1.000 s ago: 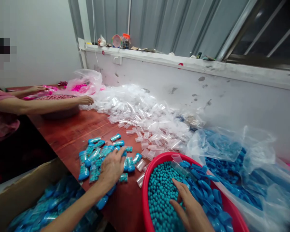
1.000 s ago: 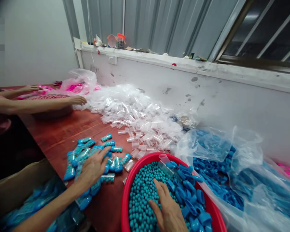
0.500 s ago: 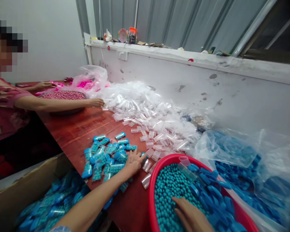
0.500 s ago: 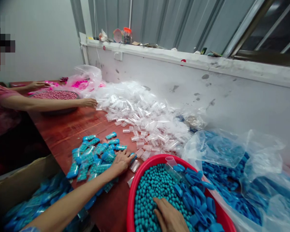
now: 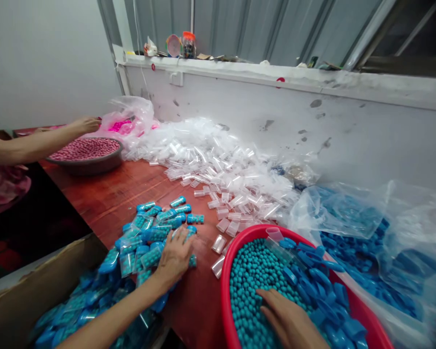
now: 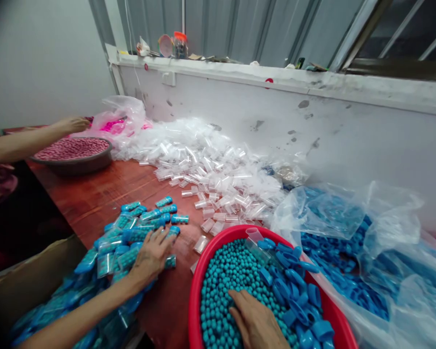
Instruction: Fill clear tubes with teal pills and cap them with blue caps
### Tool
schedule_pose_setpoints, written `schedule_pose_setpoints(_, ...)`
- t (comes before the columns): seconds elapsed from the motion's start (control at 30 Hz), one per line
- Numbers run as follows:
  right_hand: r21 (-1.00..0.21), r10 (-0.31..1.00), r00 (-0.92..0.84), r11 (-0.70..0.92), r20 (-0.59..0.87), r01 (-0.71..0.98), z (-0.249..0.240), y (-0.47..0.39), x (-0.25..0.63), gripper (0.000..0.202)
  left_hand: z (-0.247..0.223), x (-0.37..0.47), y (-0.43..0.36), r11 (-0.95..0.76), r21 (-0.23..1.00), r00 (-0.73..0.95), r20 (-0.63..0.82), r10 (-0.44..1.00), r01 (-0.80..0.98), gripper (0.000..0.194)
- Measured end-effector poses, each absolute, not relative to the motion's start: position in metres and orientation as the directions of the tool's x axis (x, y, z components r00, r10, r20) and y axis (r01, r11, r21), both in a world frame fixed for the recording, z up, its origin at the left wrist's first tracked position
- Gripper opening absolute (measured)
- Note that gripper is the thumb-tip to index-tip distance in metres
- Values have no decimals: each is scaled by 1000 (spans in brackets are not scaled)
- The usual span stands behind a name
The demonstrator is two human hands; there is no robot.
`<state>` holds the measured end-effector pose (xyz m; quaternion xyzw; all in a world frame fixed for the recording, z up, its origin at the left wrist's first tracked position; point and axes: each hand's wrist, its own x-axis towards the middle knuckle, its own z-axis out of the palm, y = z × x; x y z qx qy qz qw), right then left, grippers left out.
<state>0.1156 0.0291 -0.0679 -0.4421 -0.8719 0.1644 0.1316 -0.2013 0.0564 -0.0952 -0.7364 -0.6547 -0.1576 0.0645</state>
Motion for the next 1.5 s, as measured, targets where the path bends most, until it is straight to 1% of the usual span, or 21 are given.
schedule_pose_setpoints(0.1,-406,809,-581,561,87,721,-69,30,118,29,-103,-190,34,-248,79,228,201,953,965,34)
schedule_pose_setpoints(0.17,-405,799,-595,573,85,712,-68,30,118,28,-109,-195,25,-249,37,244,103,964,968,38)
schedule_pose_setpoints(0.27,-404,781,-621,590,66,699,-64,30,118,28,-112,-219,19,-140,-57,143,47,989,988,40)
schedule_pose_setpoints(0.33,-412,780,-623,585,52,699,-59,30,117,28,-107,-231,16,-46,-125,56,72,996,991,37)
schedule_pose_setpoints(0.4,-426,791,-611,567,41,705,-53,29,114,28,-99,-232,15,21,-155,-1,128,992,988,38)
schedule_pose_setpoints(0.43,-433,797,-604,556,34,709,-49,28,112,27,-95,-226,17,27,-136,-7,149,989,990,39)
schedule_pose_setpoints(0.5,-444,810,-587,533,20,720,-43,27,108,26,-89,-204,23,-11,-32,15,138,990,999,41)
schedule_pose_setpoints(0.6,-458,820,-573,513,10,726,-35,26,105,24,-87,-160,37,-124,165,122,22,992,979,46)
schedule_pose_setpoints(0.67,-456,836,-549,498,24,738,-28,26,106,23,-89,-134,48,-158,237,174,-51,983,959,49)
schedule_pose_setpoints(0.73,-413,869,-491,467,55,781,-20,29,110,21,-91,-119,59,-141,292,172,-85,981,946,45)
schedule_pose_setpoints(0.8,-316,912,-400,407,89,857,-11,38,114,20,-88,-116,69,-106,331,141,-84,986,938,41)
schedule_pose_setpoints(0.87,-181,950,-295,310,105,933,-6,53,118,18,-78,-120,76,-104,378,107,13,994,920,37)
schedule_pose_setpoints(0.93,-62,976,-200,206,88,977,-7,71,120,16,-61,-123,81,-146,433,63,200,978,890,33)
schedule_pose_setpoints(0.97,-26,982,-181,182,59,983,-10,81,119,15,-51,-123,83,-192,453,51,305,951,871,32)
schedule_pose_setpoints(1.03,-6,986,-163,163,40,987,-18,97,117,13,-33,-115,82,-323,424,96,475,875,846,29)
schedule_pose_setpoints(1.1,-7,986,-163,163,39,987,-25,106,116,14,-19,-99,81,-461,310,229,565,793,831,27)
schedule_pose_setpoints(1.17,-10,984,-174,174,41,985,-28,110,117,15,-11,-79,79,-557,163,382,573,726,815,29)
schedule_pose_setpoints(1.23,-19,979,-197,198,44,980,-25,111,120,14,-9,-59,81,-599,33,494,529,690,800,35)
schedule_pose_setpoints(1.3,-31,972,-231,233,41,972,-21,108,124,13,-14,-43,86,-620,-48,564,473,676,783,43)
schedule_pose_setpoints(1.37,-42,963,-267,268,29,963,-19,105,126,15,-23,-33,94,-643,-40,601,403,690,765,47)
schedule_pose_setpoints(1.5,-48,952,-305,305,-4,951,-26,102,121,21,-41,-27,112,-620,111,594,200,779,777,38)
